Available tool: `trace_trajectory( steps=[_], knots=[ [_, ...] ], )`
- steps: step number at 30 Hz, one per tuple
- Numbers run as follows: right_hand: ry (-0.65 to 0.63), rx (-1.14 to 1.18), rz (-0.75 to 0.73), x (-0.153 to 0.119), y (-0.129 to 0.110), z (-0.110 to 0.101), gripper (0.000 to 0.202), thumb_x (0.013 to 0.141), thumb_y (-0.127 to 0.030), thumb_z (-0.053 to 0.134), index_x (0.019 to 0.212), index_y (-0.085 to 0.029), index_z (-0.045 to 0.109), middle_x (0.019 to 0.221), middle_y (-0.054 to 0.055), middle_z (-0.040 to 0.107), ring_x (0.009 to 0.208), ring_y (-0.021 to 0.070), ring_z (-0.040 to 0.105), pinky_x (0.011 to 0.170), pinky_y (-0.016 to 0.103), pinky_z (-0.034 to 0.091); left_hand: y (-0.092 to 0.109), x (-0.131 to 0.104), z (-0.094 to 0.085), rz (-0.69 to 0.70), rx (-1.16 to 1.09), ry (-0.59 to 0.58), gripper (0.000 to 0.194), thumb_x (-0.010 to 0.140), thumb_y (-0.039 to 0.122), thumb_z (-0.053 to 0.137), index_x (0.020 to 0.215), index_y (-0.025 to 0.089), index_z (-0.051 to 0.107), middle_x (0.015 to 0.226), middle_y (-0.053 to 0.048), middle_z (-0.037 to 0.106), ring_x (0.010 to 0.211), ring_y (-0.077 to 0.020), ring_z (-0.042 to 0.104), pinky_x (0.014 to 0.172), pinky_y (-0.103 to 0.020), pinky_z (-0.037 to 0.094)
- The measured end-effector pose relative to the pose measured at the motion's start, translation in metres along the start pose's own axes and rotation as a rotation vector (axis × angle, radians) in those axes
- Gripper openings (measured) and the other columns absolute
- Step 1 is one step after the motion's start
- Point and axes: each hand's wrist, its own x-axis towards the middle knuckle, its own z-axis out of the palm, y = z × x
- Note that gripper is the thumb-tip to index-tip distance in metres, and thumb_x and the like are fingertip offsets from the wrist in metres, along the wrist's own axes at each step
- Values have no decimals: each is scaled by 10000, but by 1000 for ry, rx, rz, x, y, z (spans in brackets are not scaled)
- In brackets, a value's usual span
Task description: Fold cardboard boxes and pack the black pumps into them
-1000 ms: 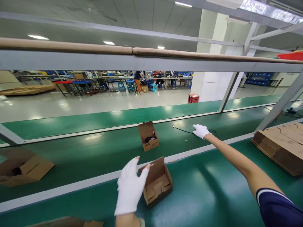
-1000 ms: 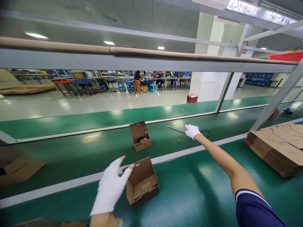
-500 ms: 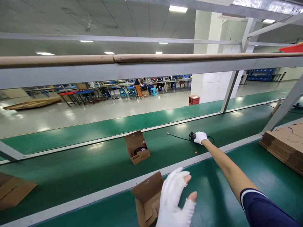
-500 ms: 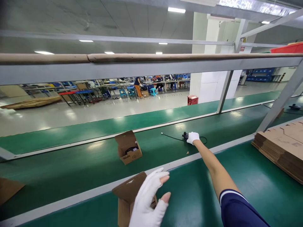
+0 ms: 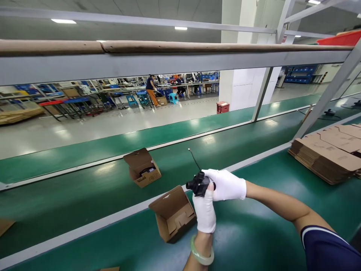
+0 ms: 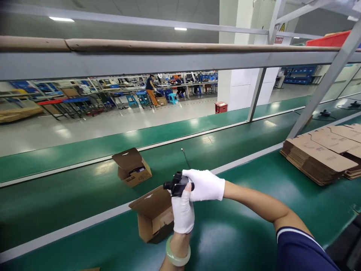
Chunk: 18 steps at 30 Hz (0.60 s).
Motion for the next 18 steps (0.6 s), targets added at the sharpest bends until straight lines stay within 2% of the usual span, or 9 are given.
trace_trajectory(
  steps=[2,5,7,10,11,12,14,16,18],
  knots=[
    [-124,172,88,-9,-9,5,600,727,-227,638,1300,-219,462,822,-5,643,604,173,611,530,230,450,7,-5,0,38,-93,109,494,805,400,723,1210,173,553,1213,-96,586,1146,-249,549,1009,-344,438],
    [-348,589,238,-22,-7,11,786,728,-193,599,1442,-230,272,944,19,655,460,100,535,396,177,395,21,-7,-4,101,-145,174,443,811,403,701,1161,170,561,1123,-93,615,1042,-241,603,926,-348,488],
    [-505,783,287,-33,-3,7,681,741,-192,574,1388,-176,363,1013,62,651,448,71,509,374,155,377,32,-4,-13,169,-140,199,371,835,390,671,1117,177,556,1035,-70,626,945,-210,631,874,-332,508],
    [-725,789,292,-52,-6,-20,363,782,-222,556,1122,-98,585,788,46,670,411,64,473,363,136,361,45,6,-33,240,-94,200,299,826,381,694,989,176,551,875,-17,608,773,-140,619,778,-253,511],
    [-718,736,290,-59,-10,-33,297,794,-233,548,1048,-95,618,723,35,661,397,65,465,356,135,357,49,9,-39,231,-69,153,326,806,406,718,953,169,550,832,-13,602,724,-132,603,731,-236,507],
    [-651,674,290,-64,-17,-46,268,799,-245,544,1004,-98,633,686,28,654,380,64,453,345,135,353,51,11,-44,210,-34,80,379,775,446,747,930,159,553,797,-19,602,683,-133,588,684,-227,500],
    [-446,558,278,-69,-33,-69,267,808,-273,539,989,-106,642,663,21,651,350,63,430,317,140,339,55,12,-49,140,38,-112,531,682,562,789,912,137,568,749,-41,604,630,-147,564,606,-227,477],
    [-227,472,242,-65,-47,-84,280,824,-308,533,996,-117,647,646,11,647,323,62,407,289,145,316,58,10,-44,53,96,-305,694,585,675,785,949,117,589,738,-63,607,612,-162,549,569,-233,457],
    [-36,426,199,-50,-52,-88,290,821,-333,540,986,-126,657,638,2,640,318,66,407,274,153,314,60,4,-34,-19,135,-467,803,519,739,765,980,100,610,725,-71,600,605,-171,538,570,-245,450]
  ],
)
